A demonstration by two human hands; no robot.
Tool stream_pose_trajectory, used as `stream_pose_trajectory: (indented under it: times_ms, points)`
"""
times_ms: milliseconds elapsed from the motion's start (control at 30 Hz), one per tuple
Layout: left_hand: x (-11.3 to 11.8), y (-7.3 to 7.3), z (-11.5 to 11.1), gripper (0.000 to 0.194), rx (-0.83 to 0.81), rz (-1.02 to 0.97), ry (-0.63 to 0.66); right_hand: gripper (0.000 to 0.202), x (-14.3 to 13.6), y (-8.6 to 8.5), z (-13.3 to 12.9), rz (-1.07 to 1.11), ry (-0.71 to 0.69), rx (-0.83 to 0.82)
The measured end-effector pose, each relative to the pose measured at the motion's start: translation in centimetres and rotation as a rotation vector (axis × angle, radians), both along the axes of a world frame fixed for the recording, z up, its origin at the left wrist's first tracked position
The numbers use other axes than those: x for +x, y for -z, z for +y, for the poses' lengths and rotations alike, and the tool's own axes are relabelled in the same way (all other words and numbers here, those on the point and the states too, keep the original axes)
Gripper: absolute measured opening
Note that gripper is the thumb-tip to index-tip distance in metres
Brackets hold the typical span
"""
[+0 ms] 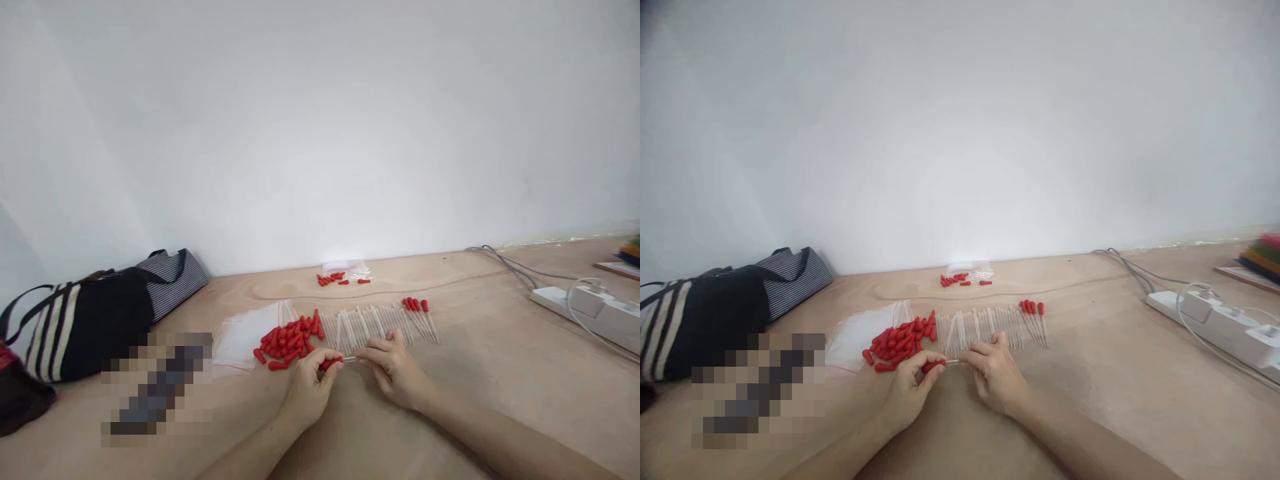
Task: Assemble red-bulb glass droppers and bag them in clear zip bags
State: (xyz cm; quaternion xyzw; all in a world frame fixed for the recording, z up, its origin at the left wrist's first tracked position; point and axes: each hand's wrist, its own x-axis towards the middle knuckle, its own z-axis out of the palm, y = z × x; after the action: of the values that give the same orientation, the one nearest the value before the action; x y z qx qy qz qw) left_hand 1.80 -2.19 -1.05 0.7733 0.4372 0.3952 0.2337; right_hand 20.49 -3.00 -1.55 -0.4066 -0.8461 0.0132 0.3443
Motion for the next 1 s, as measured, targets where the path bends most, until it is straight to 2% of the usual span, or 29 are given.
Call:
stream_pose_trajectory:
  times_ms: [367,800,1000]
  points:
    - [0.05,-0.26,-0.1,0.013,0.261,0.167,0.05,0.021,-0.22,-0.26,-0.25,0.004,-0.023,-0.071]
    - [-0.16,-0.06,0.04,0.015,0.336,0.227,0.097,0.023,-0.54,-0.29,-0.41,0.038,-0.018,-0.175]
    - [-0.19,-0.2,0.04,0.014,0.338,0.239,0.12,0.024,-0.35,-0.29,-0.33,0.027,-0.04,-0.169]
